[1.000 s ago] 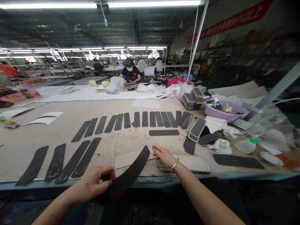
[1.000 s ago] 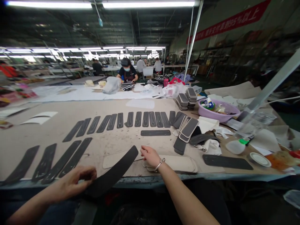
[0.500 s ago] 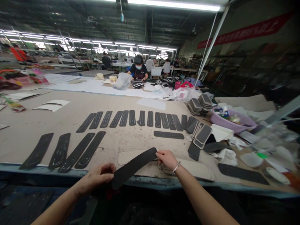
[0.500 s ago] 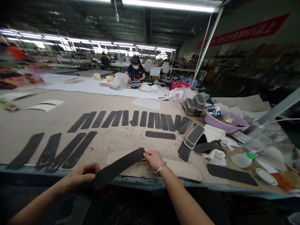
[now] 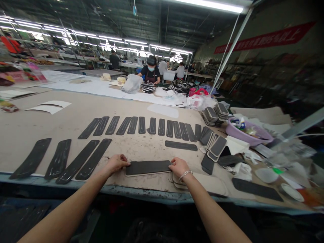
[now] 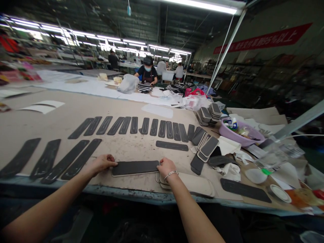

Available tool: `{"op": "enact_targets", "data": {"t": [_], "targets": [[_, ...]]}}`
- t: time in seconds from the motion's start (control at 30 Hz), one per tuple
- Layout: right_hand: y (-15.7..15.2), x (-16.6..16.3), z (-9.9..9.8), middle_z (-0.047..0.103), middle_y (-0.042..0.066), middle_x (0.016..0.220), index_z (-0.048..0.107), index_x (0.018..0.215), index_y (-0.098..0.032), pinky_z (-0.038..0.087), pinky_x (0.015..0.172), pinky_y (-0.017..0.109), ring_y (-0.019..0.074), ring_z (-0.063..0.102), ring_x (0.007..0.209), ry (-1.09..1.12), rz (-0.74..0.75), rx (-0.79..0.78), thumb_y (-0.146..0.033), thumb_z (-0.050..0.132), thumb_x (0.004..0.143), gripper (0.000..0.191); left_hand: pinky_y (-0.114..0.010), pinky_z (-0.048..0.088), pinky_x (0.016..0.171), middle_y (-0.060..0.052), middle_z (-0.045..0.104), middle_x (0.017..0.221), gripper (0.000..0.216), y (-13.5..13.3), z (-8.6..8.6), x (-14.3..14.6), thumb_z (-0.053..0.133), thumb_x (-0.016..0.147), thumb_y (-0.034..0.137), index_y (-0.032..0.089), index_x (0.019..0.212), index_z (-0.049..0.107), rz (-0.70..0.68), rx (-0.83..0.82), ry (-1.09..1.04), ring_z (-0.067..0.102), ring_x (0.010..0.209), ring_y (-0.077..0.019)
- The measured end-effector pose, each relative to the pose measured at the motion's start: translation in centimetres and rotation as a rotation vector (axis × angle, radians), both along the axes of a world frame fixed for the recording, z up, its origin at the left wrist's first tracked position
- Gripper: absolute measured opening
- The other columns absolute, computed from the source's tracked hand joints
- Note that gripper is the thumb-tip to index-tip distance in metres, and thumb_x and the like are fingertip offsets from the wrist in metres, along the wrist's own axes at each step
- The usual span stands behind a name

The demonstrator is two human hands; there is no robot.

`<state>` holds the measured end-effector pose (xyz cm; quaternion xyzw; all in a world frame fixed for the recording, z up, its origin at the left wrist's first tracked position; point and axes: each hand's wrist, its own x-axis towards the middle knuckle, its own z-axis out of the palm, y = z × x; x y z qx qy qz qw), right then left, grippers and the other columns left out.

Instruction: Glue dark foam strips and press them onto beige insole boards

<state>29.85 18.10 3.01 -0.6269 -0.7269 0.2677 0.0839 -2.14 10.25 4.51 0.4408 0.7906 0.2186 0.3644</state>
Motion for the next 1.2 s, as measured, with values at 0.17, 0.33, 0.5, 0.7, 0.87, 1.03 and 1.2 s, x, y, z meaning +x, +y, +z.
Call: {"op": "enact_targets", "data": {"t": [0.17, 0.33, 0.5, 0.7, 0.87, 1.03, 1.2], "targets": [[0.1, -0.1, 0.2, 0.067, 0.002, 0.074, 0.065, 0.074, -0.021, 0.038, 0.06, 0.024, 0.0165, 0.06, 0.072, -0.068, -0.013, -0.008, -0.033, 0.068, 0.065, 0.015, -0.021, 0.032, 0.043, 0.006, 0.05, 0.044, 0.023, 0.3, -1.4, -0.3, 0.064, 0.06, 0.035, 0.019, 0.068, 0.05, 0.0, -0.027, 0.083, 0.048, 0.043, -0.011], [0.4, -0.2, -0.1, 0.066, 0.002, 0.071, 0.066, 0.069, -0.022, 0.037, 0.059, 0.025, 0.0172, 0.06, 0.071, -0.109, 0.004, -0.008, -0.034, 0.066, 0.066, 0.013, -0.021, 0.035, 0.046, 0.003, 0.055, 0.045, 0.022, 0.4, -2.0, -0.4, 0.064, 0.062, 0.035, 0.019, 0.068, 0.049, -0.013, -0.058, 0.112, 0.055, 0.046, -0.013], [0.9, -0.3, -0.5, 0.066, 0.004, 0.07, 0.067, 0.067, -0.021, 0.037, 0.06, 0.026, 0.0185, 0.06, 0.07, -0.125, 0.058, -0.014, -0.03, 0.066, 0.064, 0.01, -0.021, 0.035, 0.047, 0.003, 0.059, 0.049, 0.023, 0.1, -2.0, -0.6, 0.067, 0.059, 0.032, 0.018, 0.071, 0.053, -0.047, -0.041, 0.151, 0.057, 0.05, -0.0134], [1.1, -0.4, -0.8, 0.067, 0.005, 0.07, 0.066, 0.068, -0.02, 0.037, 0.059, 0.027, 0.0199, 0.061, 0.071, -0.139, 0.084, -0.015, -0.028, 0.065, 0.064, 0.009, -0.022, 0.034, 0.049, 0.003, 0.06, 0.053, 0.024, 0.0, -2.1, -0.6, 0.068, 0.059, 0.032, 0.019, 0.073, 0.054, -0.071, -0.042, 0.211, 0.058, 0.053, -0.0135], [1.2, -0.4, -0.9, 0.067, 0.005, 0.072, 0.066, 0.07, -0.02, 0.037, 0.06, 0.027, 0.0203, 0.061, 0.072, -0.141, 0.076, -0.016, -0.027, 0.064, 0.063, 0.009, -0.023, 0.034, 0.052, 0.001, 0.062, 0.059, 0.023, 0.1, -1.2, -0.2, 0.068, 0.059, 0.033, 0.019, 0.071, 0.054, -0.128, -0.052, 0.286, 0.058, 0.057, -0.0142], [1.2, -0.5, -1.2, 0.068, 0.005, 0.079, 0.066, 0.075, -0.021, 0.038, 0.061, 0.026, 0.0209, 0.061, 0.077, -0.144, 0.051, -0.017, -0.026, 0.064, 0.062, 0.014, -0.024, 0.031, 0.053, 0.0, 0.062, 0.064, 0.024, 0.3, -0.2, 0.2, 0.066, 0.06, 0.037, 0.019, 0.069, 0.053, -0.193, -0.063, 0.37, 0.057, 0.063, -0.0168], [1.2, -0.6, -1.1, 0.068, 0.005, 0.078, 0.064, 0.074, -0.021, 0.038, 0.06, 0.026, 0.0204, 0.062, 0.076, -0.155, 0.044, -0.029, -0.025, 0.064, 0.062, 0.013, -0.025, 0.032, 0.055, -0.003, 0.062, 0.07, 0.025, 0.3, 0.1, 0.5, 0.064, 0.062, 0.039, 0.019, 0.072, 0.052, -0.225, -0.061, 0.426, 0.058, 0.068, -0.0187]]}}
